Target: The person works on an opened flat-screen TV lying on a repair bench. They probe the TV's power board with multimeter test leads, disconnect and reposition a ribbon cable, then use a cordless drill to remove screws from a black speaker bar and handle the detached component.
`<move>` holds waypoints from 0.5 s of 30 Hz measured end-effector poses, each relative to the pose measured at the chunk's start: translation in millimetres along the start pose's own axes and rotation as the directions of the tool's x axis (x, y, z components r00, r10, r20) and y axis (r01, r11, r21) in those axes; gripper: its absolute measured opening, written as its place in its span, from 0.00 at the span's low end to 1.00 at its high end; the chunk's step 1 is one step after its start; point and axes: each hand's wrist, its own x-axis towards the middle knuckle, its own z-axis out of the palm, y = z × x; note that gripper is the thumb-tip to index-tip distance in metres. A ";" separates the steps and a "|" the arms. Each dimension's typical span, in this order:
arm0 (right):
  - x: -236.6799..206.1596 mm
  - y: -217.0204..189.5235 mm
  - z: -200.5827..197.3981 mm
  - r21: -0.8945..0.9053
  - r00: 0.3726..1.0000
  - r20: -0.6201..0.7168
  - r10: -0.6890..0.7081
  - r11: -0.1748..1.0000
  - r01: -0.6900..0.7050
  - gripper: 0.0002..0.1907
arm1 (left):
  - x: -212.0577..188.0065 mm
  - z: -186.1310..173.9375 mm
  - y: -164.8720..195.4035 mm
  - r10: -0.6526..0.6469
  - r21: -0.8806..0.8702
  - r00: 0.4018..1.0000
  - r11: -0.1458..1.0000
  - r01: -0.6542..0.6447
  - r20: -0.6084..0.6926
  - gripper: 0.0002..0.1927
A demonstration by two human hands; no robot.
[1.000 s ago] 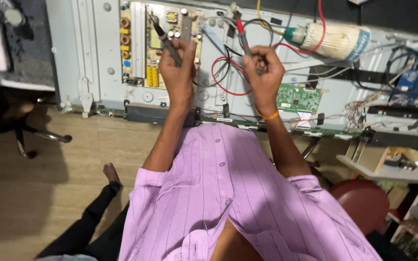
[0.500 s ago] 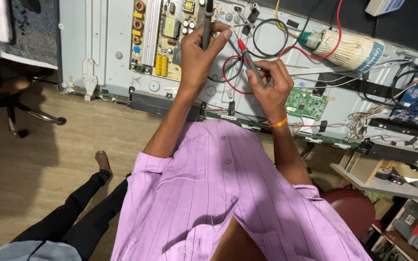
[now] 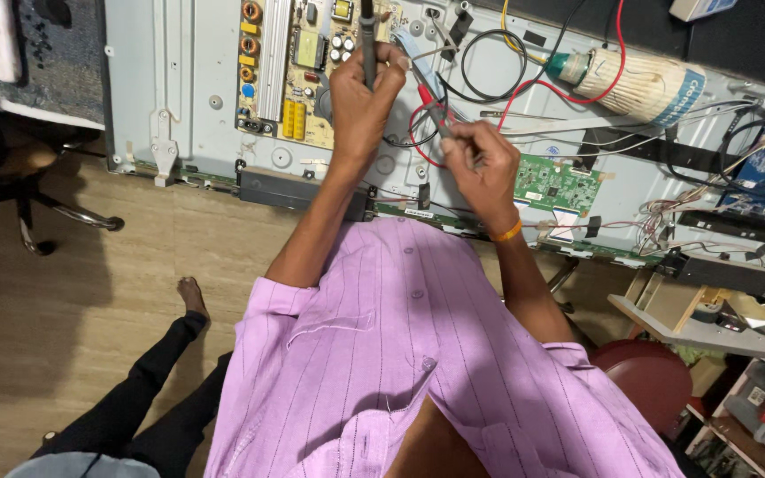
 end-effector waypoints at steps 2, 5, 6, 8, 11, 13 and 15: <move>-11.4 6.1 -1.5 0.112 0.988 0.091 0.125 0.985 -0.135 0.06 | 5.6 -2.6 1.2 -0.028 -0.095 0.996 0.995 0.020 -0.080 0.07; -23.9 18.6 -1.7 0.220 0.988 0.042 0.149 0.963 -0.155 0.07 | 16.7 -18.3 10.7 -0.008 -0.070 0.992 0.998 -0.001 -0.124 0.09; -25.4 23.3 -1.2 0.247 0.991 -0.003 0.132 0.961 -0.127 0.07 | 16.7 -23.2 13.8 -0.002 0.004 0.996 1.000 0.002 -0.086 0.09; -23.5 32.8 -1.8 0.360 0.949 -0.098 0.299 0.900 -0.246 0.07 | 10.6 -25.7 16.4 0.056 0.112 0.998 0.992 -0.054 -0.016 0.10; -11.5 40.1 -6.8 0.559 0.915 -0.169 0.366 0.800 -0.216 0.06 | -6.8 -15.5 14.7 0.157 0.192 0.986 0.967 -0.166 0.063 0.12; -3.3 34.9 -12.3 0.657 0.911 -0.201 0.359 0.740 -0.146 0.07 | -24.3 -5.0 12.7 0.146 0.216 0.988 0.964 -0.154 0.053 0.14; 1.9 20.4 -14.9 0.725 0.907 -0.224 0.355 0.683 -0.088 0.09 | -43.1 5.5 11.3 -0.144 0.119 0.989 0.983 0.139 0.035 0.12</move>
